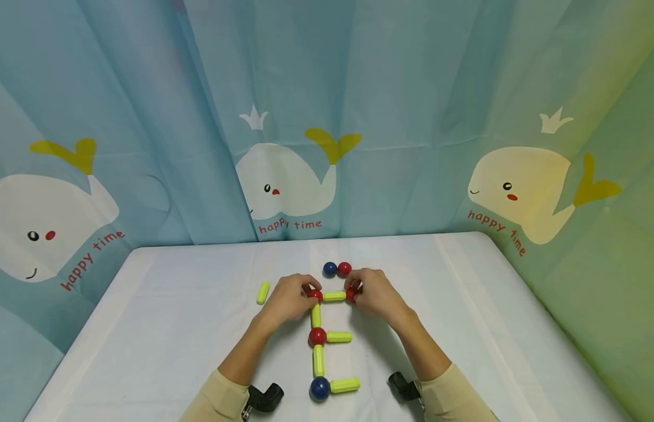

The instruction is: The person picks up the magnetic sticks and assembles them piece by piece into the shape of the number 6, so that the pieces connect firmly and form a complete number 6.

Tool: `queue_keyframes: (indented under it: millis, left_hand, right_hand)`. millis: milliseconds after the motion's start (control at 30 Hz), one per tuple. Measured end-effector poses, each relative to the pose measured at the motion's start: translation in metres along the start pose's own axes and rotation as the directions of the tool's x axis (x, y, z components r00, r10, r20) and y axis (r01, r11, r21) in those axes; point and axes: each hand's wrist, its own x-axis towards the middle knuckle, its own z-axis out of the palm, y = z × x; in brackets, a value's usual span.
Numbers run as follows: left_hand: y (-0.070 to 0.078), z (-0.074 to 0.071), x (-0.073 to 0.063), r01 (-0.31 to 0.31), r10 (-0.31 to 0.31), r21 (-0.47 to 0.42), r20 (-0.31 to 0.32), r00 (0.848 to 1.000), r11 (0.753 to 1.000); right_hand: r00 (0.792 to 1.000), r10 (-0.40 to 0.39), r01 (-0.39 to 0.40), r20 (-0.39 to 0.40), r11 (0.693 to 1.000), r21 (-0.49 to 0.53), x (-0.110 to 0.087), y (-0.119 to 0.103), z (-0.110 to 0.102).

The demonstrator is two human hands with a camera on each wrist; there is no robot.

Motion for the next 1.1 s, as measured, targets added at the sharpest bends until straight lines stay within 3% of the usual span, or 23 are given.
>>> queue_keyframes:
  millis: [333,567,700,900,1100]
  left_hand:
    - [-0.004,0.002,0.002,0.032,-0.032,-0.025,-0.021,0.999,0.999]
    - [-0.005,0.002,0.004,0.019,-0.020,-0.021,-0.032,0.999,1.000]
    - [-0.004,0.002,0.004,0.012,-0.013,-0.020,-0.027,1.000,1.000]
    - [-0.003,0.000,0.005,0.014,-0.014,0.003,-0.033,0.999,1.000]
    - [-0.004,-0.001,0.006,0.027,-0.027,0.016,-0.020,0.999,0.999]
  right_hand:
    - [0.999,0.016,-0.017,0.032,1.000,0.008,0.003,0.001,-0.005]
    - [0.998,0.055,-0.053,-0.030,0.997,0.053,0.014,0.005,-0.012]
    - [0.998,0.034,-0.033,-0.047,0.999,0.035,0.026,0.007,-0.016]
    - [1.000,0.020,-0.020,-0.002,1.000,0.016,0.050,0.010,-0.017]
    - [0.999,0.027,-0.027,0.036,1.000,0.007,0.060,0.010,-0.009]
